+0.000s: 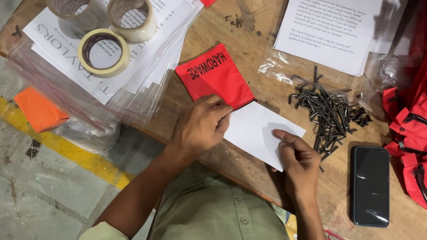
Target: The person organizes hardware items, placing small black fasteners into red bags and folding instruction sheets on a wooden table.
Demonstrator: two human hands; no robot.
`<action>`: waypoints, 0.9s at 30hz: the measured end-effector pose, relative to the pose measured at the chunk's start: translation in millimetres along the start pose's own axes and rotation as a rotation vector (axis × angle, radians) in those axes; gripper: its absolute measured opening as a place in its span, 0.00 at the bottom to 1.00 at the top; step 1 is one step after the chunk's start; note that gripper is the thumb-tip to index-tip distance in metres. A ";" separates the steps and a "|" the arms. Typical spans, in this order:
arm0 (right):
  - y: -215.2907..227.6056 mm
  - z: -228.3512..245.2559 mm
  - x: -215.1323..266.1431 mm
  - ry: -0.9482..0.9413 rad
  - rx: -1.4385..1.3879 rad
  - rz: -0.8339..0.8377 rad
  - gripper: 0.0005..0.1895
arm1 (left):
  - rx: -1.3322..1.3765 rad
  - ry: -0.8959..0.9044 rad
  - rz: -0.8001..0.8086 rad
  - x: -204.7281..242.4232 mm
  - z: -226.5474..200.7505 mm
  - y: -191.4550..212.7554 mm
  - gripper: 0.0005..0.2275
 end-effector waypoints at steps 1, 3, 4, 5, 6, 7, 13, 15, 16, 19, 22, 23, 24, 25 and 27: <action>-2.5 4.8 -3.1 0.075 0.103 0.058 0.12 | -0.009 -0.004 0.005 -0.1 -1.1 0.9 0.05; -8.8 9.6 -7.4 0.149 0.202 0.114 0.13 | -0.020 -0.009 0.014 -2.4 -2.7 2.2 0.04; -13.1 11.2 -7.8 0.167 0.280 0.110 0.14 | 0.055 0.028 0.050 -2.9 -0.5 -0.9 0.05; -17.2 12.6 -8.4 0.186 0.358 0.105 0.16 | 0.129 0.065 0.086 -3.3 1.4 -4.5 0.05; -19.4 12.1 -9.4 0.181 0.354 0.103 0.16 | 0.128 0.066 0.092 -1.8 4.0 -7.4 0.05; -15.7 9.1 -11.9 0.133 0.263 0.056 0.15 | 0.143 0.067 0.086 -0.5 6.5 -9.5 0.06; -6.8 0.2 -9.9 0.158 0.005 -0.067 0.14 | 0.195 0.113 0.171 8.7 23.5 -21.8 0.14; -8.5 3.6 -7.5 0.192 -0.006 -0.093 0.14 | 0.243 0.130 0.202 9.6 22.8 -22.7 0.15; -8.7 4.2 -6.5 0.200 0.002 -0.108 0.14 | 0.290 0.148 0.187 10.4 22.9 -21.5 0.13; -9.6 5.9 -4.3 0.207 0.000 -0.133 0.15 | 0.297 0.128 0.167 11.7 18.4 -19.5 0.12; -14.2 9.2 -2.4 0.185 -0.045 -0.149 0.15 | 0.169 0.042 0.157 9.1 2.2 -12.3 0.13; -15.9 8.9 -1.6 0.163 -0.080 -0.154 0.15 | 0.081 -0.003 0.152 8.4 -5.9 -8.8 0.14; -15.7 9.7 -0.6 0.162 -0.082 -0.158 0.15 | 0.082 -0.005 0.156 8.9 -6.7 -9.6 0.14; -15.7 8.4 -0.1 0.140 -0.121 -0.155 0.15 | 0.094 -0.037 0.092 8.4 -10.0 -4.2 0.11; -16.5 8.6 -0.4 0.122 -0.165 -0.155 0.15 | 0.105 -0.076 0.030 7.4 -10.2 0.9 0.09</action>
Point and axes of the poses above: each hand's wrist, its own x-axis away from the middle knuckle, its own y-axis out of the back of the hand, z = x × y, the point moved 9 cm from there along -x, towards the middle knuckle, and after that the axes turned 6 degrees about -y, right-handed, at the moved point
